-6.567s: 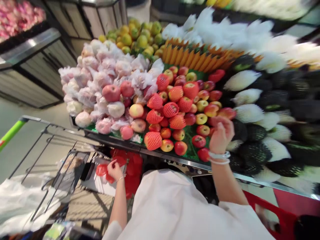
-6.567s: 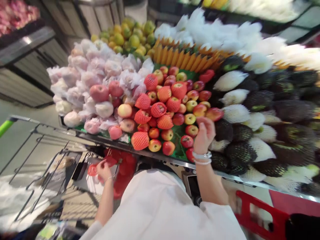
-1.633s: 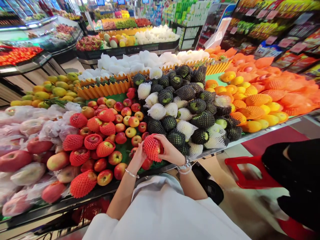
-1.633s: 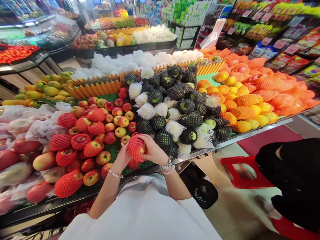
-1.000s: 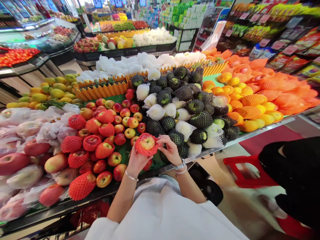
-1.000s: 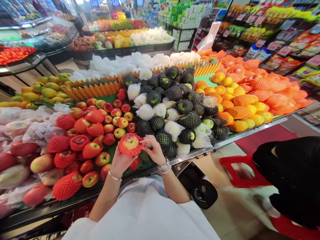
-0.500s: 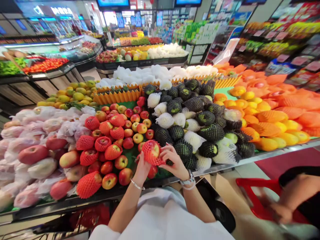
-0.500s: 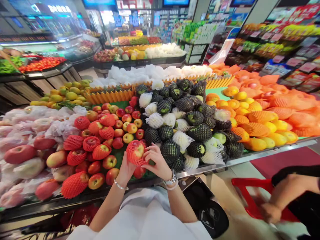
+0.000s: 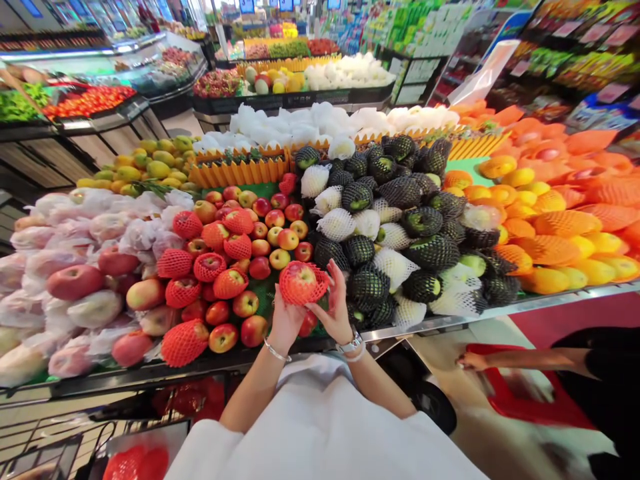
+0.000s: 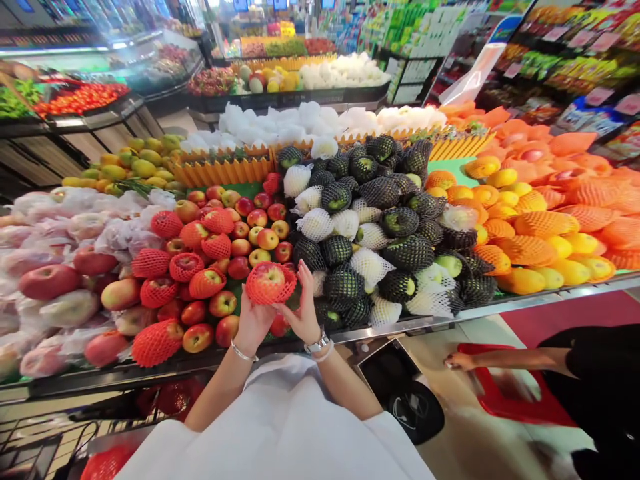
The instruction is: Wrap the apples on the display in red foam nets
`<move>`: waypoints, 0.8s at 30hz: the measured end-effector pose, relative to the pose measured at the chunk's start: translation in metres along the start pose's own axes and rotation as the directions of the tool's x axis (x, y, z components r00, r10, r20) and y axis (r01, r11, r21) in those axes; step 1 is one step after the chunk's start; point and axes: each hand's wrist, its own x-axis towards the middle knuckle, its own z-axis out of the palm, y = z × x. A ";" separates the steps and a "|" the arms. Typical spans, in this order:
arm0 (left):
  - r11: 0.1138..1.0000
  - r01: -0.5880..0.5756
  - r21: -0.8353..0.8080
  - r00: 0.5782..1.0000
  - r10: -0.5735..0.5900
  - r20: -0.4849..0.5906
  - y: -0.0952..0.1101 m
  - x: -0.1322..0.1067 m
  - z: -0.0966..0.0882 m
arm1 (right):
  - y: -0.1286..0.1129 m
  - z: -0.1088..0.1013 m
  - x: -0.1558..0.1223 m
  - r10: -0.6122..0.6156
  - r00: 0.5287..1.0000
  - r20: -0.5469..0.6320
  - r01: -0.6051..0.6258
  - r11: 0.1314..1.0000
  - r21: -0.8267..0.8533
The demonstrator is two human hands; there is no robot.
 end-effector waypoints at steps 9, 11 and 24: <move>0.992 -0.112 -0.066 0.991 0.116 0.063 -0.002 0.004 -0.009 | -0.008 0.020 -0.003 0.179 0.976 0.126 -0.213 0.907 0.364; 0.989 -0.133 -0.059 0.989 0.136 0.050 -0.002 0.004 -0.011 | -0.011 0.027 -0.001 0.219 0.974 0.058 -0.225 0.902 0.368; 0.989 -0.120 0.084 0.992 0.116 0.050 0.013 -0.002 -0.028 | -0.008 0.042 0.006 0.526 0.845 0.093 -0.452 0.612 0.649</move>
